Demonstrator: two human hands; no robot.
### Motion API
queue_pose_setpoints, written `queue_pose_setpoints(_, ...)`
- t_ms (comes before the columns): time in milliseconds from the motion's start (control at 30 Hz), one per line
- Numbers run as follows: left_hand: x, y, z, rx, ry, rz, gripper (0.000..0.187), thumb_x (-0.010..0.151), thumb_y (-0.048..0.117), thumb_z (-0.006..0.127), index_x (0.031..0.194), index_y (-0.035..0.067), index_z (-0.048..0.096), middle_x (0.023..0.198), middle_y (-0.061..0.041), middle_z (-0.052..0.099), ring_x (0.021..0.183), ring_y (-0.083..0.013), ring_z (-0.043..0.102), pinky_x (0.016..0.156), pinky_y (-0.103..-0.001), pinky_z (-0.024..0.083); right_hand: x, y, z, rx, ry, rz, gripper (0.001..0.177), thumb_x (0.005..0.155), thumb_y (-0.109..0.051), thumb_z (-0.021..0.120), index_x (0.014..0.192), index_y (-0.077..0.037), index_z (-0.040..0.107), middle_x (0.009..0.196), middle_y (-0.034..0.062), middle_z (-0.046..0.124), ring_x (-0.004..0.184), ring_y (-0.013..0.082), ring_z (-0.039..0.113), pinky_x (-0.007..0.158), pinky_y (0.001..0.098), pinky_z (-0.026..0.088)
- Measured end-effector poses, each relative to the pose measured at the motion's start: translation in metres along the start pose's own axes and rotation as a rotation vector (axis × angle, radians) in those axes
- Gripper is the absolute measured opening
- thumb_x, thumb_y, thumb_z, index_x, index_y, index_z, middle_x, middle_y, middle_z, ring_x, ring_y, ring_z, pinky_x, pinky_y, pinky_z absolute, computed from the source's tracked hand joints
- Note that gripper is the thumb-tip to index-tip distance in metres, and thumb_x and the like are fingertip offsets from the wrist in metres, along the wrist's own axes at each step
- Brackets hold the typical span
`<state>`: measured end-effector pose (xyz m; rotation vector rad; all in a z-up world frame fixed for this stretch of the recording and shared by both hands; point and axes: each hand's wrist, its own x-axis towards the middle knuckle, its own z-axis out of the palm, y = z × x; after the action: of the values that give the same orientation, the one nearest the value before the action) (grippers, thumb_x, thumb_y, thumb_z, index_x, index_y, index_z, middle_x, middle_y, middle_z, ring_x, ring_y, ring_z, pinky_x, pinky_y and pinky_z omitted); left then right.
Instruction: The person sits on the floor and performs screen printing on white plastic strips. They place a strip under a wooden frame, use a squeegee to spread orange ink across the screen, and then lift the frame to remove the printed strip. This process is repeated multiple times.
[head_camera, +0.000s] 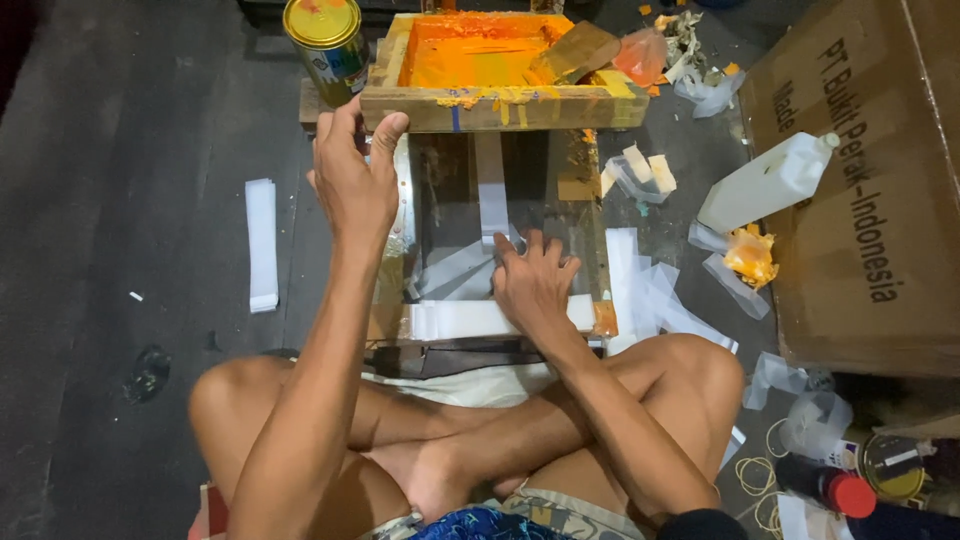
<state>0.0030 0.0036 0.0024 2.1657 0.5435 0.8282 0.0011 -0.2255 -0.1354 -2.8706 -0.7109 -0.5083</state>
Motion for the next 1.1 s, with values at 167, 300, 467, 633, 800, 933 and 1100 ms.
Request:
queue_pose_setpoints(167,0.000,0.001,-0.001,0.009,-0.012,-0.006,0.063,0.098,0.062,0.053,0.134,0.011,0.063,0.113,-0.005,0.063,0.108,-0.0270,0.060,0.082,-0.053,0.040,0.004,-0.004,-0.001,0.027,-0.022,0.030,0.054,0.079,-0.022,0.054,0.131,-0.032,0.068,0.113,0.0147,0.060,0.093,0.0329,0.050,0.067,0.0478,0.026)
queue_pose_setpoints(300,0.000,-0.001,0.000,-0.001,-0.006,-0.002,0.063,0.099,0.061,0.054,0.134,0.010,0.062,0.115,-0.005,0.063,0.109,-0.0269,0.060,0.082,-0.052,0.040,0.004,-0.004,0.001,0.004,-0.011,0.035,0.054,0.079,-0.024,0.056,0.131,-0.032,0.068,0.112,0.0117,0.058,0.093,0.0300,0.049,0.066,0.0476,0.026)
queue_pose_setpoints(467,0.001,-0.002,0.001,0.009,-0.010,-0.007,0.065,0.098,0.063,0.053,0.135,0.010,0.063,0.114,-0.006,0.062,0.108,-0.0277,0.059,0.081,-0.053,0.039,0.006,-0.005,0.002,-0.007,-0.004,0.024,0.057,0.077,-0.025,0.056,0.133,-0.032,0.064,0.112,0.0125,0.056,0.093,0.0310,0.048,0.066,0.0475,0.026)
queue_pose_setpoints(633,0.001,0.002,-0.001,0.004,-0.024,-0.031,0.065,0.098,0.062,0.054,0.136,0.011,0.063,0.119,-0.007,0.064,0.113,-0.0281,0.060,0.084,-0.055,0.039,0.005,-0.009,0.000,-0.003,-0.033,0.055,0.060,0.078,-0.023,0.057,0.137,-0.036,0.060,0.117,0.0116,0.058,0.093,0.0303,0.050,0.068,0.0472,0.027)
queue_pose_setpoints(800,0.001,0.001,-0.001,-0.012,-0.013,-0.015,0.061,0.099,0.060,0.056,0.135,0.011,0.063,0.115,-0.005,0.063,0.110,-0.0264,0.061,0.083,-0.052,0.039,0.003,-0.009,0.016,-0.035,0.096,0.049,0.047,0.080,-0.020,0.057,0.123,-0.035,0.065,0.113,0.0073,0.056,0.092,0.0273,0.048,0.067,0.0465,0.025)
queue_pose_setpoints(933,0.002,-0.001,-0.001,-0.009,-0.011,-0.008,0.065,0.097,0.064,0.054,0.134,0.011,0.063,0.112,-0.004,0.062,0.107,-0.0262,0.060,0.082,-0.051,0.039,0.005,-0.010,0.009,-0.044,0.102,0.028,0.052,0.076,-0.022,0.057,0.126,-0.034,0.067,0.106,0.0111,0.055,0.090,0.0311,0.048,0.066,0.0460,0.026)
queue_pose_setpoints(1100,0.002,-0.002,0.000,-0.001,-0.006,0.001,0.061,0.098,0.061,0.056,0.133,0.012,0.064,0.112,-0.004,0.063,0.107,-0.0267,0.060,0.081,-0.051,0.038,0.004,-0.010,0.004,-0.063,0.069,0.027,0.051,0.083,-0.024,0.056,0.133,-0.035,0.059,0.112,0.0103,0.055,0.090,0.0287,0.048,0.067,0.0463,0.025)
